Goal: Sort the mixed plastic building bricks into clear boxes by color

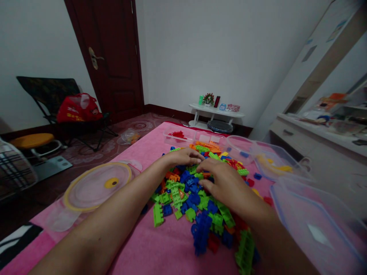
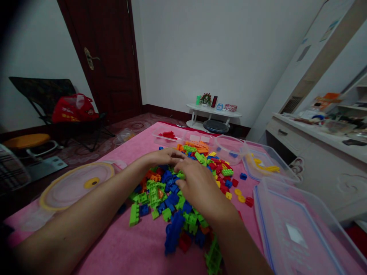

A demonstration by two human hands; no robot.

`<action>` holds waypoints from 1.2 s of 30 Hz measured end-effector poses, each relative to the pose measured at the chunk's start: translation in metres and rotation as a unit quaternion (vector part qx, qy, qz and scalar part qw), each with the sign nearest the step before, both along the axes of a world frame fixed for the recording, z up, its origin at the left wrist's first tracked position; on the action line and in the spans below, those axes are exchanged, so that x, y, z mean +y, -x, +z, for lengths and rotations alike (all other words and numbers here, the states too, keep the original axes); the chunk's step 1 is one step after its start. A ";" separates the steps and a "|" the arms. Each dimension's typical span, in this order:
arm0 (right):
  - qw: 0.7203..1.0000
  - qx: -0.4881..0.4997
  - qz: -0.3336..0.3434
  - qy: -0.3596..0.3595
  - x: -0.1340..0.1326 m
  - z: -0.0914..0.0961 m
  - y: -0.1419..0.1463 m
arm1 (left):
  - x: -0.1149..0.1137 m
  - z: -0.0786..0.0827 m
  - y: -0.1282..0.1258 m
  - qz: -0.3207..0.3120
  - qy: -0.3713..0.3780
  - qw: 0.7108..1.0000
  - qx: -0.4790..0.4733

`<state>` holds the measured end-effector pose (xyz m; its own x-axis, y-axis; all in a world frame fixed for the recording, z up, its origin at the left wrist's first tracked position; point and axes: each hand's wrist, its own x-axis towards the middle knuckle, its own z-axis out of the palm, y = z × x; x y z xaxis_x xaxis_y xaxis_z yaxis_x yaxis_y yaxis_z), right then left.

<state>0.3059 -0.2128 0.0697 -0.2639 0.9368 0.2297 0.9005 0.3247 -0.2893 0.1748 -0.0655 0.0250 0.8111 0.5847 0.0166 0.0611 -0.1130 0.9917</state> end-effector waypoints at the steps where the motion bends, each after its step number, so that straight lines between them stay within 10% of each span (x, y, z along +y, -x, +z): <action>1: 0.998 0.013 0.049 0.022 -0.005 -0.001 0.010 | 0.000 0.000 0.001 -0.007 -0.007 1.000 0.012; 7: 0.975 -0.020 0.211 0.060 -0.019 -0.024 0.055 | 0.004 0.004 0.008 -0.026 -0.024 0.996 0.083; 26: 0.992 0.063 -0.113 -0.005 0.009 0.016 -0.046 | -0.004 0.018 0.003 -0.050 -0.198 0.974 0.096; 36: 0.962 -0.159 -0.081 0.209 -0.023 0.027 -0.018 | -0.027 0.036 0.000 -0.064 -0.317 0.932 0.162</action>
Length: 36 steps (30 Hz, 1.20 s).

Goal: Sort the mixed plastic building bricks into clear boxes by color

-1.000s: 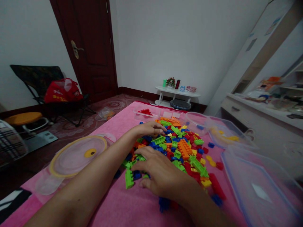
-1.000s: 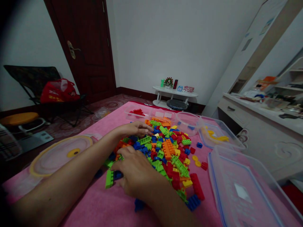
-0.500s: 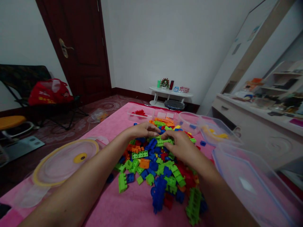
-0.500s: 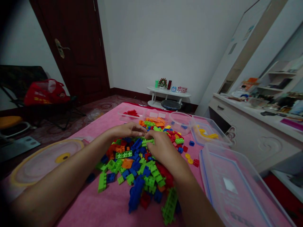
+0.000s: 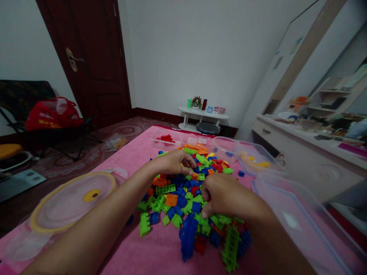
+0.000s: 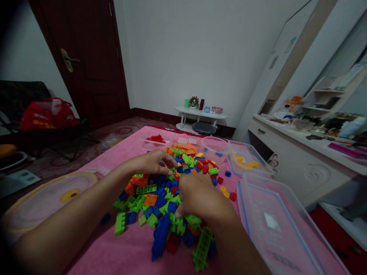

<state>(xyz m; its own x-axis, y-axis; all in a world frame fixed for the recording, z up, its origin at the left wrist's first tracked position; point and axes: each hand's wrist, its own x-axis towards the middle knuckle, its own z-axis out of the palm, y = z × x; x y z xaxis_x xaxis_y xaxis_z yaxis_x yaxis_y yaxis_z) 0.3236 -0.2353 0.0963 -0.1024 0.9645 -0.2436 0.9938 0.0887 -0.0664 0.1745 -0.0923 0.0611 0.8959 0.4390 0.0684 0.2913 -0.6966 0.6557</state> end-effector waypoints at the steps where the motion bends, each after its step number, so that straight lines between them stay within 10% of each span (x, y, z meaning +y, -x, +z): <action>1: 1.000 -0.018 -0.003 -0.001 0.001 -0.004 0.004 | 0.001 -0.001 0.000 0.010 -0.018 1.000 0.005; 12: 0.969 0.206 -0.046 -0.130 0.019 -0.009 -0.031 | 0.000 -0.018 -0.005 0.043 -0.118 0.991 0.041; 21: 0.694 0.628 -0.234 -0.265 0.045 -0.025 -0.045 | 0.010 -0.023 -0.009 0.068 -0.034 0.997 0.004; 24: 0.648 0.664 -0.242 -0.283 0.038 -0.014 -0.052 | 0.008 -0.025 -0.009 0.041 -0.017 0.999 0.009; 28: 0.682 0.616 -0.255 -0.301 0.013 0.012 -0.088 | 0.004 -0.025 -0.009 0.045 -0.029 0.998 0.022; 36: 0.911 0.165 -0.309 -0.216 -0.031 0.010 -0.199 | 0.000 -0.022 -0.012 0.036 -0.068 0.996 0.041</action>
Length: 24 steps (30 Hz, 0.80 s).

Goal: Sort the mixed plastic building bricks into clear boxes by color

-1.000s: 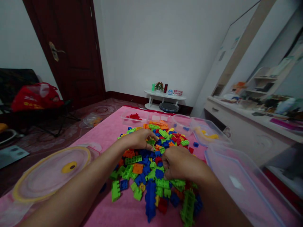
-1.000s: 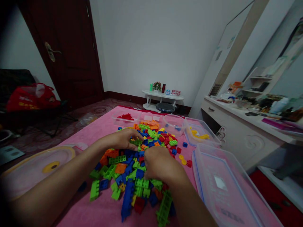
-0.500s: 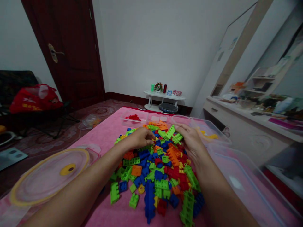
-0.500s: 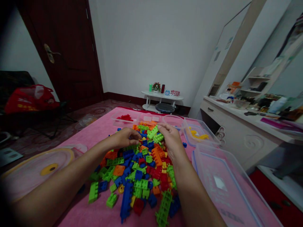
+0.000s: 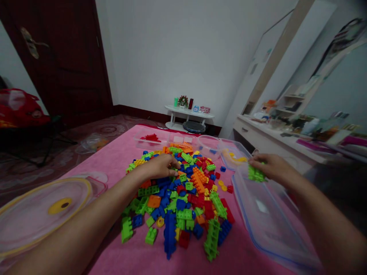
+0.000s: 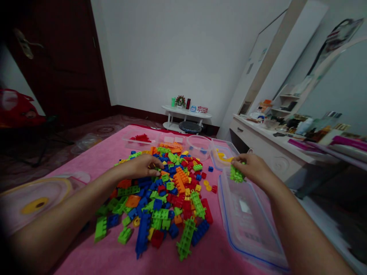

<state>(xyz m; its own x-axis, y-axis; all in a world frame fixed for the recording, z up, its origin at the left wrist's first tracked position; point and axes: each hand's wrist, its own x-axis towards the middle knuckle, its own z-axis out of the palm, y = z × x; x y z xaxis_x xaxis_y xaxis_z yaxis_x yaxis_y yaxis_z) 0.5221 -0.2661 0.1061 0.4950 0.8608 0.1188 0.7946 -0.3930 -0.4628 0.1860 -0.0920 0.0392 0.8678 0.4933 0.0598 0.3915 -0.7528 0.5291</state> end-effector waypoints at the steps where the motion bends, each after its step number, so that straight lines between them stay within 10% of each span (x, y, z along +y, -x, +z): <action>1: 0.999 -0.017 0.003 0.027 -0.004 -0.008 -0.007 | -0.001 0.000 0.000 0.003 -0.002 1.000 0.000; 8: 0.985 -0.037 0.017 0.170 -0.018 -0.047 -0.027 | -0.002 0.000 -0.001 0.007 -0.002 1.000 0.004; 18: 0.985 -0.084 0.136 -0.070 0.042 0.022 0.102 | -0.002 -0.003 0.000 0.006 -0.020 1.000 -0.002; 24: 0.991 -0.127 0.034 -0.037 0.077 -0.029 0.114 | 0.000 -0.005 0.000 -0.019 -0.023 1.000 -0.007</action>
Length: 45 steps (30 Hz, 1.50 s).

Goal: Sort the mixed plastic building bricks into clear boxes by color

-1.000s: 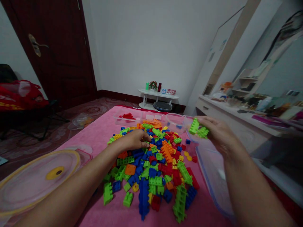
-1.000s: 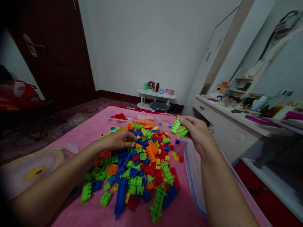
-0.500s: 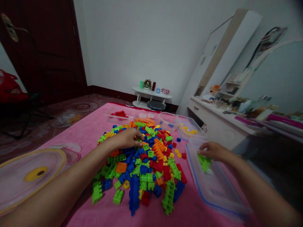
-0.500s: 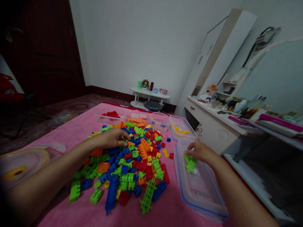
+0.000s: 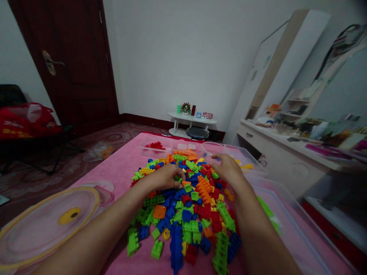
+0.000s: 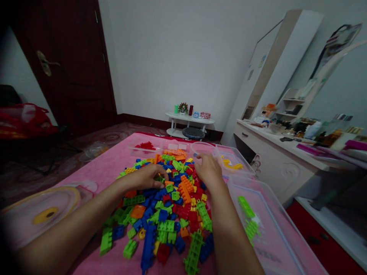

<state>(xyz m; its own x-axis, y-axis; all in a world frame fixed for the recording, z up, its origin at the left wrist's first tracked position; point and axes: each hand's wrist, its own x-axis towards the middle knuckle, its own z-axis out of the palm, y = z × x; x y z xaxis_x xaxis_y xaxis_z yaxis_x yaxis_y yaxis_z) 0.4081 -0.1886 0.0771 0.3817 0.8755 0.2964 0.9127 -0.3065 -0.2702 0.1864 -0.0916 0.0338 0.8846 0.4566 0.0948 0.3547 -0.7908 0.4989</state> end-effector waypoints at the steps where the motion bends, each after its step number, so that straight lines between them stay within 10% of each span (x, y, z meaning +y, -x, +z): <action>1: 0.999 -0.008 -0.019 0.029 0.003 -0.011 -0.006 | 0.000 0.001 0.000 -0.001 0.001 1.000 0.000; 7: 0.988 -0.012 -0.057 0.143 0.008 -0.051 -0.026 | -0.005 0.007 0.001 -0.003 0.032 0.999 0.000; 13: 0.988 -0.012 -0.081 0.130 0.004 -0.037 -0.020 | 0.005 0.006 -0.012 0.132 -0.023 0.986 -0.101; 21: 0.982 0.173 0.055 -0.058 0.010 -0.024 -0.014 | 0.030 0.001 -0.056 -0.031 -0.113 0.993 -0.018; 25: 0.928 0.336 0.099 -0.130 0.012 -0.033 -0.004 | 0.027 0.000 -0.061 0.054 -0.113 0.991 -0.045; 32: 0.812 0.528 0.193 -0.154 0.011 -0.029 0.026 | 0.010 0.004 -0.062 0.104 0.245 0.921 -0.284; 37: 0.846 0.478 0.179 -0.155 0.013 -0.033 0.038 | -0.005 0.003 -0.060 0.084 0.344 0.889 -0.290; 41: 0.866 0.442 0.168 -0.162 0.014 -0.030 0.038 | 0.003 0.003 -0.055 0.093 0.285 0.915 -0.271; 45: 0.858 0.444 0.092 -0.241 0.010 -0.017 0.027 | 0.028 -0.004 -0.045 0.194 0.043 0.942 -0.270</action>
<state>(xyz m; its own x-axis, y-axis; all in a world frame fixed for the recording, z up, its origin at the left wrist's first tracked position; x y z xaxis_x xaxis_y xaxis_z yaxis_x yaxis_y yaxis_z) 0.3809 -0.1790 0.0599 0.5125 0.8028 0.3047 0.3022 0.1635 -0.9391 0.2312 -0.0636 0.0294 0.4825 0.7624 0.4312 0.2856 -0.6023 0.7454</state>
